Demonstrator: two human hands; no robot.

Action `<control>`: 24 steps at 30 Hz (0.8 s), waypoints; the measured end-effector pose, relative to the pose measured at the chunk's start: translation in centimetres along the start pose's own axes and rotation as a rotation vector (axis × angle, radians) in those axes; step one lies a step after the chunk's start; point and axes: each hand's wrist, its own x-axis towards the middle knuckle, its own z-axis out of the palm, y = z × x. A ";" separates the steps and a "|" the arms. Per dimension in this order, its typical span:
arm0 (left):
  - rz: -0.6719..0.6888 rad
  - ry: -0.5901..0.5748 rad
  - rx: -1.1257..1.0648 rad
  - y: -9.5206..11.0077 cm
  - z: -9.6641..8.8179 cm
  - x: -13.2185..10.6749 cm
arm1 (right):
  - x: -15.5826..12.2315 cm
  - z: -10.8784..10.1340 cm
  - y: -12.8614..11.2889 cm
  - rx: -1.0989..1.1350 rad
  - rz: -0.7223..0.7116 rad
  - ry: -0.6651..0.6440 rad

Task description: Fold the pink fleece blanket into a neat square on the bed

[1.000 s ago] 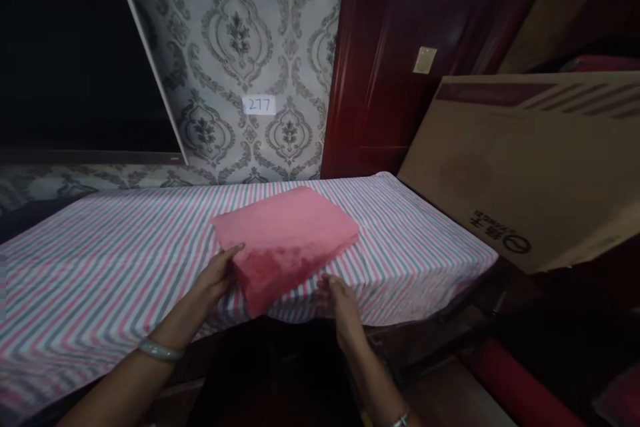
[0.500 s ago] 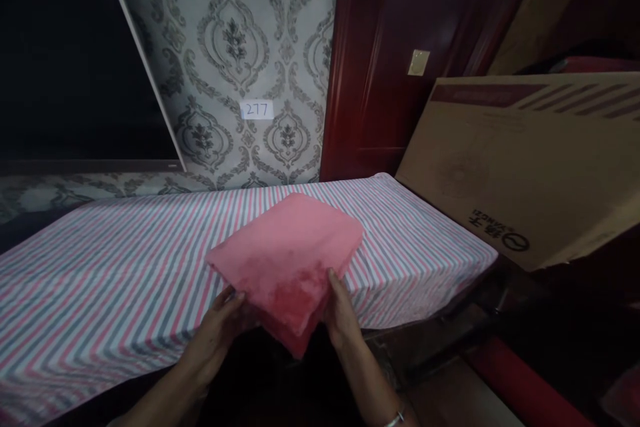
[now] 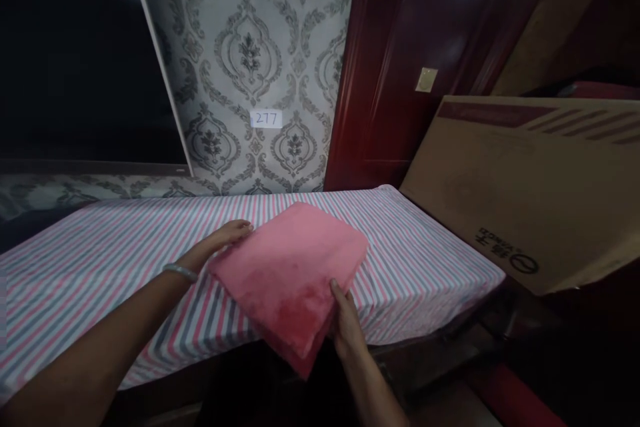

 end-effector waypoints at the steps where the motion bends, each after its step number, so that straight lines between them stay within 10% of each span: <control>1: -0.011 -0.048 0.001 0.0 0.2 0.6 | 0.0 0.1 0.0 -0.006 -0.011 -0.001; 10: 0.019 -0.053 -0.249 -0.8 2.2 2.4 | 0.5 2.6 -2.1 -0.106 -0.390 -0.041; 16: 0.180 0.186 -0.308 3.3 -1.9 3.0 | 1.6 6.6 -5.3 -0.134 -0.572 -0.149; 21: 0.104 0.324 0.067 4.5 -7.0 4.2 | 2.5 9.5 -1.3 -0.004 -0.478 -0.185; 24: -0.032 0.378 0.411 4.0 -6.5 4.1 | 3.2 9.7 2.9 0.073 -0.248 -0.193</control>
